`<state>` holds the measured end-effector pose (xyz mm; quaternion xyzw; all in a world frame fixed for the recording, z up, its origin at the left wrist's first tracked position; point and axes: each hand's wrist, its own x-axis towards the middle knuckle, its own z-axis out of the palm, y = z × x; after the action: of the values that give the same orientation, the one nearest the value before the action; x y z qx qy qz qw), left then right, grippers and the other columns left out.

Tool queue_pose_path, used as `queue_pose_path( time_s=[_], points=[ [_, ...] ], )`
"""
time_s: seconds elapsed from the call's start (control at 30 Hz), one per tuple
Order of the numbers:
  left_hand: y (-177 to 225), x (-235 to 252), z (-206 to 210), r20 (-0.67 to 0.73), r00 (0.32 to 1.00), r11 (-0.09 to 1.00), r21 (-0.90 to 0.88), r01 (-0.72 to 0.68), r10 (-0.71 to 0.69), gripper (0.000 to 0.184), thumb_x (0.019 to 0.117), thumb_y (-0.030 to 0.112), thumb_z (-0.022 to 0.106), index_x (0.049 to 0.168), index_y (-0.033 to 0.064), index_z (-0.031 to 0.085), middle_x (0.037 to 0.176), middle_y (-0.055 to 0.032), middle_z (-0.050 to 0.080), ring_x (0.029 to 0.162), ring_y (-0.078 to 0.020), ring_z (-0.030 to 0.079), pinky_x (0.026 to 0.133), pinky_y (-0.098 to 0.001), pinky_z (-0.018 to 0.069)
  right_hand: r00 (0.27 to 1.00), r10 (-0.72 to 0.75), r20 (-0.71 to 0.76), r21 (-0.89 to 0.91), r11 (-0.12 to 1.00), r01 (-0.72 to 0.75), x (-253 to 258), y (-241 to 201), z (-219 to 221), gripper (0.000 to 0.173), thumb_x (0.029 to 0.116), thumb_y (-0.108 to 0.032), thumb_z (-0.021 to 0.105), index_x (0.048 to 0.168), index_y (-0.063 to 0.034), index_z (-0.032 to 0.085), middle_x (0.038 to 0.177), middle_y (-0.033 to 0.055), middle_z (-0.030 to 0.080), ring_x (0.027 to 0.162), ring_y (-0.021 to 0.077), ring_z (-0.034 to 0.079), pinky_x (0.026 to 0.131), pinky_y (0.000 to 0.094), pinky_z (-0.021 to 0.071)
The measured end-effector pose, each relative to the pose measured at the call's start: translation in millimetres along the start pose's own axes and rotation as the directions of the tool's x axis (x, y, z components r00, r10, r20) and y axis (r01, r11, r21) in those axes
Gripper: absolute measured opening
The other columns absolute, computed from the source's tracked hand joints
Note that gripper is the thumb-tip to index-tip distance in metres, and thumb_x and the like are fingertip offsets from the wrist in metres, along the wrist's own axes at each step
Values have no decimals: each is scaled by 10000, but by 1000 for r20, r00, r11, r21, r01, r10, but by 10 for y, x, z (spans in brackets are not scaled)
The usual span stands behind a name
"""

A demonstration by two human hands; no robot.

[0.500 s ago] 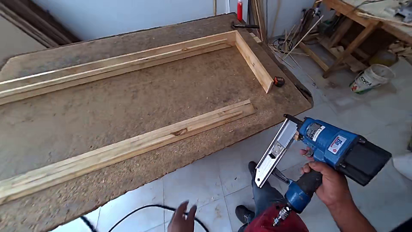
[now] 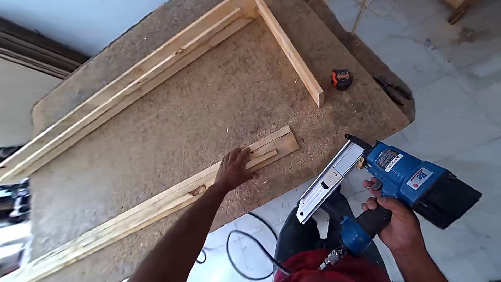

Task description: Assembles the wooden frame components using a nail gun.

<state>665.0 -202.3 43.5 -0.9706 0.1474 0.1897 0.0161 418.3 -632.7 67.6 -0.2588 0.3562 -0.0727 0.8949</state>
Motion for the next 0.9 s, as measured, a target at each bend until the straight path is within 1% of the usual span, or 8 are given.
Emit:
queue_pose_path(
  time_s=[0.23,0.33,0.4,0.53,0.6,0.67,0.77,0.9],
  points=[
    [17,180,-228,90,988,987,87,-134,126,1058,626,711,846,1501,233,493,1395,-131,575,1258,-364,558,988,-562,514,999,46,-12,84,995,-45,329,168,-9,398,822,-107,671,1219,-87,660,1171,158,702,683,199,683,613,367,607],
    [163,294,-619,321,938,988,24,-150,135,972,703,572,844,1534,245,459,1369,-95,625,1199,-339,622,976,-577,539,998,35,-59,119,992,-27,365,205,32,372,845,-79,595,1212,-75,654,1167,163,703,663,187,670,608,357,598],
    [254,404,-879,377,908,979,14,-202,182,817,763,418,793,1497,191,513,1149,-132,730,989,-345,721,845,-607,575,995,20,-102,140,990,-6,401,238,81,376,850,-63,565,1218,-57,645,1155,178,702,650,190,666,599,356,596],
    [361,713,-1158,387,915,993,-11,-114,109,526,851,189,712,1355,94,592,977,-170,719,890,-362,709,779,-619,563,985,16,-174,174,985,15,399,352,171,375,860,-52,544,1224,-43,633,1154,189,702,638,199,669,605,363,603],
    [305,855,-1106,321,941,995,-43,-94,103,447,914,311,724,1295,99,629,931,-149,722,856,-337,714,769,-610,571,983,8,-182,192,981,27,403,398,199,378,864,-45,531,1230,-42,626,1159,186,697,636,195,670,599,359,604],
    [329,953,-1085,287,954,996,-61,-68,83,510,926,493,732,1271,127,652,912,-129,727,848,-321,719,782,-615,574,982,-4,-187,216,975,45,437,441,214,362,883,-51,520,1228,-39,625,1138,188,700,621,194,666,588,358,604],
    [519,949,-1119,252,967,999,-15,-36,38,513,938,536,698,1255,135,652,919,-141,725,847,-350,717,753,-645,564,980,-14,-200,193,980,54,448,483,235,312,977,-119,492,1247,-21,615,1110,201,699,603,194,653,576,356,606],
    [813,1078,-1175,210,978,999,48,-19,8,528,944,562,673,1275,152,637,1002,-165,726,913,-404,715,764,-660,560,988,-59,-144,37,997,65,532,119,367,329,919,-129,623,1236,-43,644,1101,192,716,608,187,657,586,348,601]
  ],
)
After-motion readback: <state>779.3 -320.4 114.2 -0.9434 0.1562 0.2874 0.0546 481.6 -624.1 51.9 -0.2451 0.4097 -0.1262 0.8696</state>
